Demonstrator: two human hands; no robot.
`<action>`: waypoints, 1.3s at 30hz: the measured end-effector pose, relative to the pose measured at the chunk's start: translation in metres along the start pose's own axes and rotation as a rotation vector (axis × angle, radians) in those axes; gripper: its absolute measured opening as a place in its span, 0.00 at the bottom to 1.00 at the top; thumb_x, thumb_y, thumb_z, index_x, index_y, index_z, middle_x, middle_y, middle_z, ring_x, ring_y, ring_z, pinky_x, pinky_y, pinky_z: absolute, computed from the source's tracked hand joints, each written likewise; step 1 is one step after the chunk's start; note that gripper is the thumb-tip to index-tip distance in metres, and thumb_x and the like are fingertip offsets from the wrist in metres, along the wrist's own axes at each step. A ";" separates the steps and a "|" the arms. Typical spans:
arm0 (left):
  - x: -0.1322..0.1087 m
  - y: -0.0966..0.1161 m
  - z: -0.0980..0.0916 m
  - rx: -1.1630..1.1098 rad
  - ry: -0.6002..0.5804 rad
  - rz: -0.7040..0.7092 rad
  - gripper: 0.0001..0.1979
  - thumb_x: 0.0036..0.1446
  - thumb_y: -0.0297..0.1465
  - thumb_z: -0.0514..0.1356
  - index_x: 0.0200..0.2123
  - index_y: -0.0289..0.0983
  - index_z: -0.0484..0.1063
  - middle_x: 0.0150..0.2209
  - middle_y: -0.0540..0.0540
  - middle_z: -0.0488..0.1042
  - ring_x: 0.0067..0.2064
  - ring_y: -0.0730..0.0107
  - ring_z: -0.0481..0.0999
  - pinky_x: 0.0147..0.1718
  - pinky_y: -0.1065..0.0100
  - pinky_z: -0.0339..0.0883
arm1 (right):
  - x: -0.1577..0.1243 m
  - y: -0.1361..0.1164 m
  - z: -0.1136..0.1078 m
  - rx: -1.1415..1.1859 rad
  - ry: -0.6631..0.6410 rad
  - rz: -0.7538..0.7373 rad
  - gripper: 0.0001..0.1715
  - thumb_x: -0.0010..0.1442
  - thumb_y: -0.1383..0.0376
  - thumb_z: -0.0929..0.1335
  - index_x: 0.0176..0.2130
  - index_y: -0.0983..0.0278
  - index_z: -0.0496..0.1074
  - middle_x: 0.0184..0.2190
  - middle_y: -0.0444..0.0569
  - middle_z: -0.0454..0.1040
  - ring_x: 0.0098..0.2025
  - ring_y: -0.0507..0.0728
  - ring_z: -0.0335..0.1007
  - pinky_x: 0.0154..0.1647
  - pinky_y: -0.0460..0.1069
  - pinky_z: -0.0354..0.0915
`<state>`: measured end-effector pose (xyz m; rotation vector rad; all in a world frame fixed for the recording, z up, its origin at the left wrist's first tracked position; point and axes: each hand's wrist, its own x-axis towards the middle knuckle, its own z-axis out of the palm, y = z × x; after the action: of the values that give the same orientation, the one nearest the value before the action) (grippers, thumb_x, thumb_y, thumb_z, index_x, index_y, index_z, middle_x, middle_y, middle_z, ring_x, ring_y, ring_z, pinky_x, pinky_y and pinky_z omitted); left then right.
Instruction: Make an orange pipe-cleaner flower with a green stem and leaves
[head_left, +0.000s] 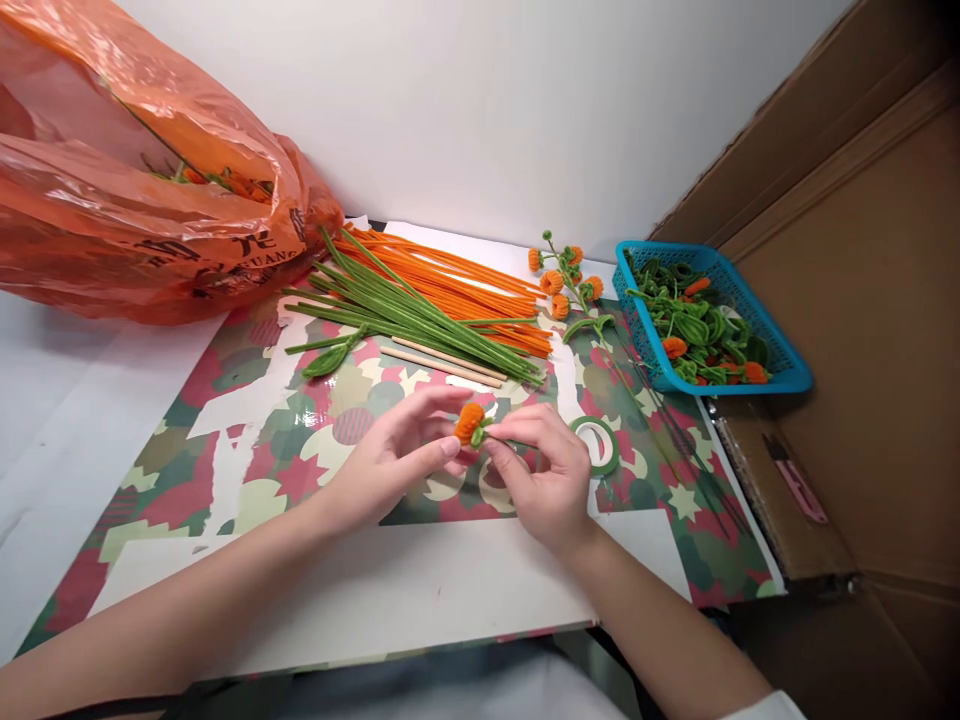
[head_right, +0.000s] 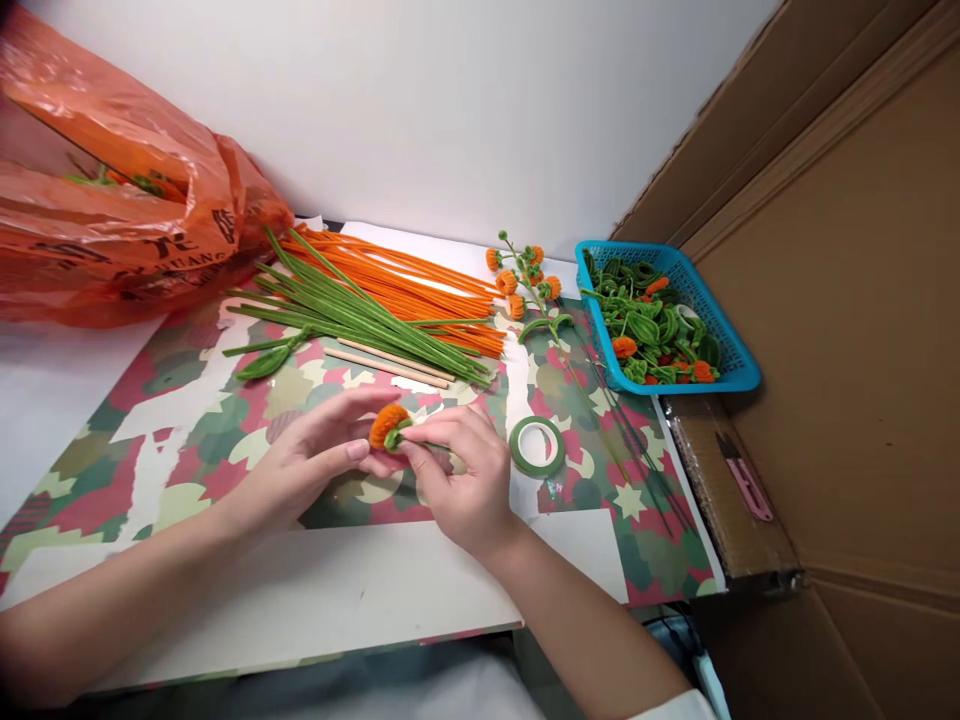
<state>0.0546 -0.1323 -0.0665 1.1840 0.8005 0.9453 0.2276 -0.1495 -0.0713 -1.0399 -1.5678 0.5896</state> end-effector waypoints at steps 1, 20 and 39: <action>0.001 0.000 -0.001 -0.060 -0.030 -0.055 0.15 0.57 0.35 0.63 0.48 0.40 0.72 0.41 0.45 0.74 0.36 0.67 0.78 0.31 0.67 0.78 | 0.000 0.001 0.000 0.029 -0.006 0.020 0.06 0.57 0.70 0.71 0.33 0.59 0.76 0.30 0.46 0.75 0.34 0.55 0.72 0.37 0.52 0.69; 0.002 0.010 -0.010 0.499 -0.027 0.532 0.19 0.52 0.37 0.68 0.48 0.45 0.76 0.37 0.46 0.72 0.38 0.65 0.72 0.37 0.65 0.71 | -0.001 0.010 0.005 0.053 -0.384 0.099 0.15 0.67 0.67 0.61 0.39 0.58 0.76 0.34 0.46 0.77 0.38 0.56 0.69 0.43 0.52 0.64; 0.006 0.009 -0.015 0.685 -0.097 0.622 0.15 0.58 0.43 0.61 0.40 0.39 0.76 0.36 0.42 0.79 0.37 0.62 0.77 0.39 0.64 0.71 | -0.005 0.013 0.007 0.099 -0.454 0.077 0.20 0.68 0.57 0.60 0.28 0.61 0.69 0.23 0.44 0.68 0.30 0.54 0.63 0.33 0.49 0.65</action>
<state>0.0419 -0.1197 -0.0605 2.1415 0.7048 1.1334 0.2246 -0.1464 -0.0868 -0.9354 -1.8717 0.9985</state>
